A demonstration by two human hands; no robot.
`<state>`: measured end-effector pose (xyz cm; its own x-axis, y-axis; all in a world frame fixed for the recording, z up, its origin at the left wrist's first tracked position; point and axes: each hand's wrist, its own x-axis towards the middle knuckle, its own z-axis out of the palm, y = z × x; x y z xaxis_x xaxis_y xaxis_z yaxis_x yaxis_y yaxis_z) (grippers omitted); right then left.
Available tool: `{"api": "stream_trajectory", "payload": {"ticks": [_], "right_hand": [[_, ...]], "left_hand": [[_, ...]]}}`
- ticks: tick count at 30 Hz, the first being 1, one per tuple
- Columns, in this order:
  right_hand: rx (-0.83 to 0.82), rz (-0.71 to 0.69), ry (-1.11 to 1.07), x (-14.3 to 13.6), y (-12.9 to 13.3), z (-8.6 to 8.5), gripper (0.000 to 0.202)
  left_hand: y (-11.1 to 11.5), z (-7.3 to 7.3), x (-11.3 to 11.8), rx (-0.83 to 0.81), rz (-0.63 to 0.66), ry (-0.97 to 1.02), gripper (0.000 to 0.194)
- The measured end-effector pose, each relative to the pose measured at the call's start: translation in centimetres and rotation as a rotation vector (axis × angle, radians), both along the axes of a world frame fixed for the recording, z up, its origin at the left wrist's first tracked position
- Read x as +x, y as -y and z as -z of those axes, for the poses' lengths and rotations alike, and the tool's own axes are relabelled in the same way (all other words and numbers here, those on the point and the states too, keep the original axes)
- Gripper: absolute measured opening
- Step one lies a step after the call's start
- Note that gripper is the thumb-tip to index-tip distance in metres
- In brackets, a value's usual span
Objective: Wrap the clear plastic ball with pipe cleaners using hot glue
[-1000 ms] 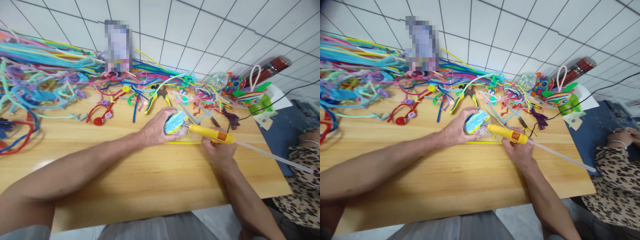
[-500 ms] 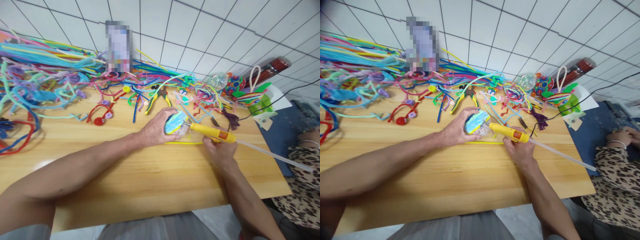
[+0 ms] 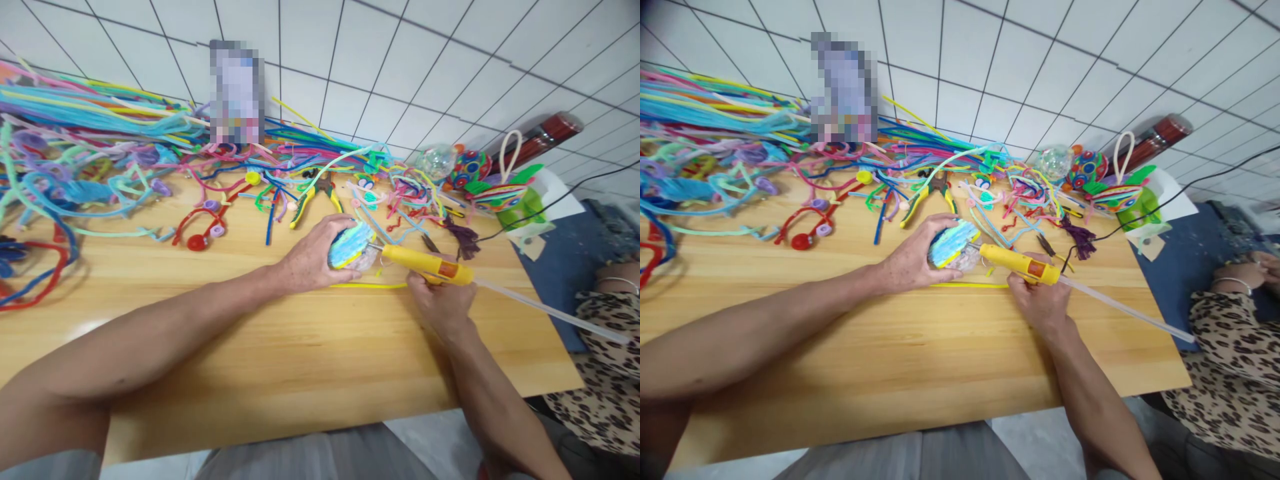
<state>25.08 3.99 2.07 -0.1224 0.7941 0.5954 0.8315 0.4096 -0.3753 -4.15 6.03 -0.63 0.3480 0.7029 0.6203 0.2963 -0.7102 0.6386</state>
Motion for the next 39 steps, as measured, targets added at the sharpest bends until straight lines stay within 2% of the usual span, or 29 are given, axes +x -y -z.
{"api": "stream_trajectory", "payload": {"ticks": [9,15,20,27,36,39], "right_hand": [[0.047,-0.047,0.053,0.3,0.1,0.2,0.017],[-0.039,0.002,0.064,0.4,0.4,0.2,0.015],[-0.108,-0.019,0.032,0.0,0.4,-0.2,0.005],[-0.027,-0.043,0.072,-0.2,0.7,-0.6,0.006],[-0.005,-0.081,0.042,0.4,0.4,0.3,0.009],[0.003,-0.041,0.035,0.6,0.2,0.5,0.014]], "left_hand": [[0.1,0.0,0.0,-0.017,0.004,0.005,0.082],[0.1,-0.1,0.0,-0.036,0.002,0.001,0.082],[0.1,-0.2,0.0,-0.048,-0.003,-0.016,0.082],[0.1,-0.1,0.0,-0.024,0.004,-0.012,0.081],[0.1,-0.1,-0.1,-0.033,0.006,-0.01,0.081],[0.1,-0.1,-0.1,-0.036,0.006,-0.006,0.082]]}}
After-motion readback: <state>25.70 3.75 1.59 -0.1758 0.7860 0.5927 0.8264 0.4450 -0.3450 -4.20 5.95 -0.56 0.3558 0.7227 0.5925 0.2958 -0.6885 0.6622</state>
